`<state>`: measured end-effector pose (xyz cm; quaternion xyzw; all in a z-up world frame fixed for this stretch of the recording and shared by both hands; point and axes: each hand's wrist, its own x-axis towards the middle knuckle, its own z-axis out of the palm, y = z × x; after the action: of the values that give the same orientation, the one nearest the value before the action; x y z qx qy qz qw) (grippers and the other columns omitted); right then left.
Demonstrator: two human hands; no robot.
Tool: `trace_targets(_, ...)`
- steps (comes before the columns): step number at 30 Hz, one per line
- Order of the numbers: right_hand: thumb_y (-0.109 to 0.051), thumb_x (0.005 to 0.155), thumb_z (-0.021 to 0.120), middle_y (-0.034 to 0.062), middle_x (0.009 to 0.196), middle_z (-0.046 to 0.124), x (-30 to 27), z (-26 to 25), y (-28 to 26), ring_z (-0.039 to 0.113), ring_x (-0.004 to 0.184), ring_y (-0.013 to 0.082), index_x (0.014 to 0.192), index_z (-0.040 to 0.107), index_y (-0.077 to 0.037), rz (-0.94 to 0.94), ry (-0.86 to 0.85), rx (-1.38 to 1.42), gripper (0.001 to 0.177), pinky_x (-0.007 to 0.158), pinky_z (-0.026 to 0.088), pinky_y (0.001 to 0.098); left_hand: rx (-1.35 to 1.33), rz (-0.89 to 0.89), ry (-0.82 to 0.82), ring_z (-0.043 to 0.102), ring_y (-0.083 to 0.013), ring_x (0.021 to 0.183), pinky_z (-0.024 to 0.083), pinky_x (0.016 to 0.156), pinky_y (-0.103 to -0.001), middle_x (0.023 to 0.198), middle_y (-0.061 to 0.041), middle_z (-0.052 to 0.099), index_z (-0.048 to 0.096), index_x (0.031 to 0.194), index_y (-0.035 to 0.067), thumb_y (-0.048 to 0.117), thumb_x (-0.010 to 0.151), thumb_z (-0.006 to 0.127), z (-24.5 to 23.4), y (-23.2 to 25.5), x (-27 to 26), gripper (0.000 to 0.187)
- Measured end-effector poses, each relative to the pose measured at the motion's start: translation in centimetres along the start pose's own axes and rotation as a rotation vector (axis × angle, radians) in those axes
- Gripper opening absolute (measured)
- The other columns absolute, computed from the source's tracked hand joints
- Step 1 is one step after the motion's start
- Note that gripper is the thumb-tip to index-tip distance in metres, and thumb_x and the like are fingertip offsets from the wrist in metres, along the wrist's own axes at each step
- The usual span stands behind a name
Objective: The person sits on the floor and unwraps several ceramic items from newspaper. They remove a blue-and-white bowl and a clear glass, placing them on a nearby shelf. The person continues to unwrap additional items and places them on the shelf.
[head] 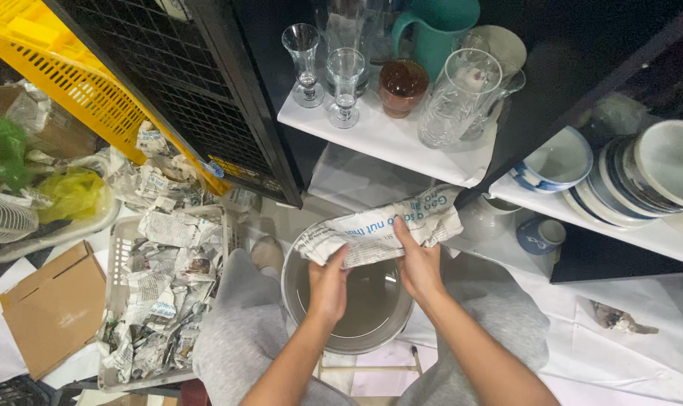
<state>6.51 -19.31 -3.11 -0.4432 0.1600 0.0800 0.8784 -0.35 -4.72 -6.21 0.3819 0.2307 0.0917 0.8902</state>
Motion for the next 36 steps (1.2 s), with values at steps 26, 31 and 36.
trace_targets(26,-0.008,0.084,0.08,0.0101,0.118,0.074,1.1,-2.3,-1.6,0.07,0.108,0.0209,0.128,0.066,0.001,0.191,-0.269,-0.451,0.047,0.095,0.056,0.0358,0.414,-0.056,-0.209,0.068,-0.025,0.117,0.057,0.099,-0.041,0.128,-0.015,0.07,0.055,0.138,0.003,0.031,0.092,0.067,-1.9,10.9,1.5,0.055)
trace_targets(31,-0.006,0.081,0.081,0.0093,0.116,0.074,-0.2,-1.1,-1.7,0.07,0.106,0.0197,0.127,0.064,0.002,0.206,-0.354,-0.51,0.05,0.093,0.057,0.0364,0.741,-0.471,-0.611,0.07,-0.0169,0.104,0.057,0.09,-0.034,0.118,-0.009,0.074,0.061,0.132,0.002,0.011,0.077,0.085,-0.2,6.6,-1.0,0.061)
trace_targets(36,-0.013,0.085,0.075,0.0109,0.116,0.074,-0.2,-0.7,-2.2,0.071,0.105,0.0208,0.127,0.063,0.0,0.311,-0.285,-0.411,0.046,0.094,0.057,0.0372,0.677,-0.379,-0.505,0.073,-0.0166,0.096,0.059,0.083,-0.032,0.11,-0.011,0.077,0.068,0.123,0.0,0.01,0.081,0.081,0.3,5.0,-1.2,0.045)
